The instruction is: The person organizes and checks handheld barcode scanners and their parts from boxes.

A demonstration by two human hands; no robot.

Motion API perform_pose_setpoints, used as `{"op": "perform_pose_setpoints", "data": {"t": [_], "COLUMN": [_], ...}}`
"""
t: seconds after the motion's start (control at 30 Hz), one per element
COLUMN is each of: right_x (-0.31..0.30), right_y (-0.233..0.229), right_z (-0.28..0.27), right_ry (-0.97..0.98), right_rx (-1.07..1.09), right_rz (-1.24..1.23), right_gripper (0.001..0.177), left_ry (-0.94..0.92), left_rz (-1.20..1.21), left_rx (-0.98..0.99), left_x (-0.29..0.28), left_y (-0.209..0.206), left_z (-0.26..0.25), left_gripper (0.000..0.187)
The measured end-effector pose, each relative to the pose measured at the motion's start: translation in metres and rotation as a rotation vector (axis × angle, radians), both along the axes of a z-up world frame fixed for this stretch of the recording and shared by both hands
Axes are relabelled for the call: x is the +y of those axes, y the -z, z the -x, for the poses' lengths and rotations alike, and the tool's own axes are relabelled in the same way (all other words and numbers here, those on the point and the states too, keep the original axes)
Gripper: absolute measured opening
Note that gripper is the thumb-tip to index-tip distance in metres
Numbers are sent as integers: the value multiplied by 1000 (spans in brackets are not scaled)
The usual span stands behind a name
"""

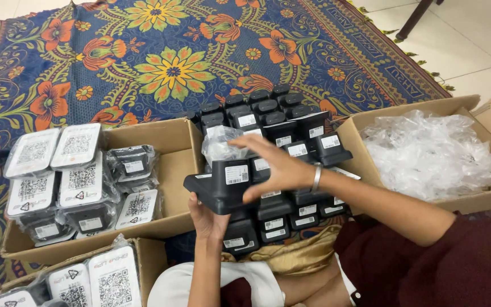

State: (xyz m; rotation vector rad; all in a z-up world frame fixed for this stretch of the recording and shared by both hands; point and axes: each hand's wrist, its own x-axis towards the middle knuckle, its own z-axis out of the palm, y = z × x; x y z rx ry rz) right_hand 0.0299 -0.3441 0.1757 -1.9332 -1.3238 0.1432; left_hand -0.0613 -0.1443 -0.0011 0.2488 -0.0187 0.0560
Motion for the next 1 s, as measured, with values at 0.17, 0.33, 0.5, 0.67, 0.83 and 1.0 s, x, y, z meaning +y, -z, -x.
{"op": "perform_pose_setpoints", "data": {"t": [0.17,0.33,0.5,0.67,0.83,1.0], "right_x": [-82,-80,-42,-17,-13,-24], "right_y": [144,223,231,238,230,221], "right_z": [-163,-228,-229,-236,-230,-232], "right_ry": [729,1054,980,1236,1356,1290], "right_rx": [323,338,344,419,388,173], "right_rz": [55,423,694,563,481,447], "right_gripper": [92,115,132,129,114,117], "left_ry": [-29,-14,-30,-19,-15,-10], "left_rz": [4,17,35,53,82,70], "left_rx": [-79,-78,-45,-36,-21,-42], "left_x": [-2,-4,-5,-4,-3,-1], "left_y": [-6,-7,-9,-11,-12,-10], "left_z": [-6,-9,-9,-11,-11,-13], "left_gripper": [78,78,79,82,85,85]}}
